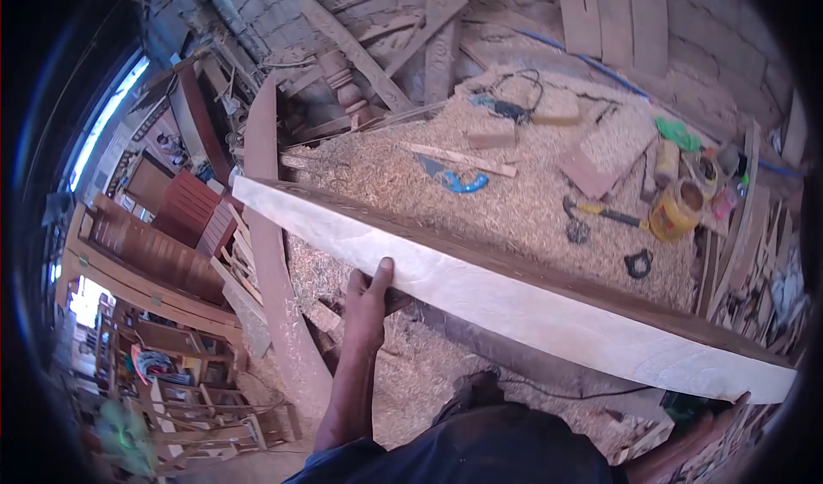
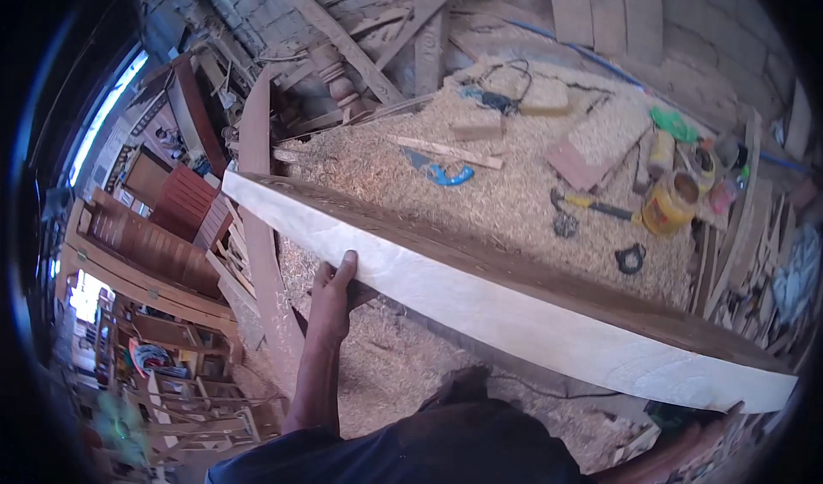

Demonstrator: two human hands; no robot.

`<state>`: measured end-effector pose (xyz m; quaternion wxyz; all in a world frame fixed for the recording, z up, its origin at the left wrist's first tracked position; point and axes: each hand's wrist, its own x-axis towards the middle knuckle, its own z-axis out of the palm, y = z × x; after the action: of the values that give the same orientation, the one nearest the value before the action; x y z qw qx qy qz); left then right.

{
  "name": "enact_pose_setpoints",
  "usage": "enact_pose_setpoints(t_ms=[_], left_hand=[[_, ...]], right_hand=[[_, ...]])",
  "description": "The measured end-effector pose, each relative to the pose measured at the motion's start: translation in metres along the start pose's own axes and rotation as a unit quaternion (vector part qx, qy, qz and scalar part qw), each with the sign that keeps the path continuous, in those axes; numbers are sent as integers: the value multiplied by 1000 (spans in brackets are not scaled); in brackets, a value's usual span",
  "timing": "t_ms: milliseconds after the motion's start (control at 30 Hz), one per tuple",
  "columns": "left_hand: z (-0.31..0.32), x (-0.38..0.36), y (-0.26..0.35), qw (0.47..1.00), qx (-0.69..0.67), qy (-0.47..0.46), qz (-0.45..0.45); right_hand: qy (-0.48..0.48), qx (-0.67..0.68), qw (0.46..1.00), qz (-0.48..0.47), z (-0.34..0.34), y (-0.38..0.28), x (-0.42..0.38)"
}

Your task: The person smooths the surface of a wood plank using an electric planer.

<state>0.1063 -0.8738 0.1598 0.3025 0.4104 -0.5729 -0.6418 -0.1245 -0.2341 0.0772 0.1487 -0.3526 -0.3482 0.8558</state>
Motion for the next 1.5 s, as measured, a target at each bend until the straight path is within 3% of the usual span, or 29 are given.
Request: enact_pose_setpoints(t_ms=[133, 167, 267, 333, 400, 500, 600, 733, 767, 833, 867, 900, 933, 967, 1000, 1167, 1400, 1500], left_hand=[[10, 29, 10, 996, 67, -8, 66], [9, 35, 15, 986, 150, 6, 73], [13, 41, 48, 849, 498, 40, 170], [49, 46, 54, 830, 437, 122, 324], [103, 65, 48, 767, 265, 157, 563], [135, 92, 41, 728, 373, 107, 565], [137, 101, 43, 767, 382, 19, 515], [153, 118, 68, 787, 442, -70, 425], [166, 132, 62, 774, 446, -38, 448], [188, 153, 66, 770, 485, -54, 411], [198, 168, 67, 772, 496, -86, 387], [210, 181, 72, 742, 542, -115, 378], [225, 171, 89, 759, 544, -136, 331], [243, 184, 85, 759, 536, -114, 352], [252, 165, 103, 761, 536, -103, 350], [295, 149, 131, 770, 535, -114, 328], [300, 184, 117, 728, 576, -124, 351], [295, 168, 125, 731, 572, -142, 345]], right_hand=[[-50, -23, 997, -58, 27, 2, 41], [-65, -17, 995, -76, 34, 5, 51], [-81, -12, 991, -110, 53, 14, 55], [-77, -2, 992, -100, 68, 6, 69], [-121, -32, 985, -120, 63, 3, 87], [-95, -63, 984, -139, 72, -3, 82], [-123, -80, 985, -89, 85, 3, 63], [-208, -70, 973, -72, 15, -11, 126], [-221, -64, 971, -58, -12, -16, 136], [-142, -115, 981, -67, 24, 12, -14], [-135, -162, 968, -139, -29, 10, 60], [-192, -157, 965, -80, -36, 14, 23], [-126, -164, 974, -90, -15, 19, -44], [-240, -81, 967, 28, -50, 12, -27], [-120, -130, 984, -15, -51, 12, -55], [0, -126, 990, 60, -128, 12, -120], [199, -132, 971, 25, -281, 70, -165], [295, -72, 952, 28, -351, 100, -176]])
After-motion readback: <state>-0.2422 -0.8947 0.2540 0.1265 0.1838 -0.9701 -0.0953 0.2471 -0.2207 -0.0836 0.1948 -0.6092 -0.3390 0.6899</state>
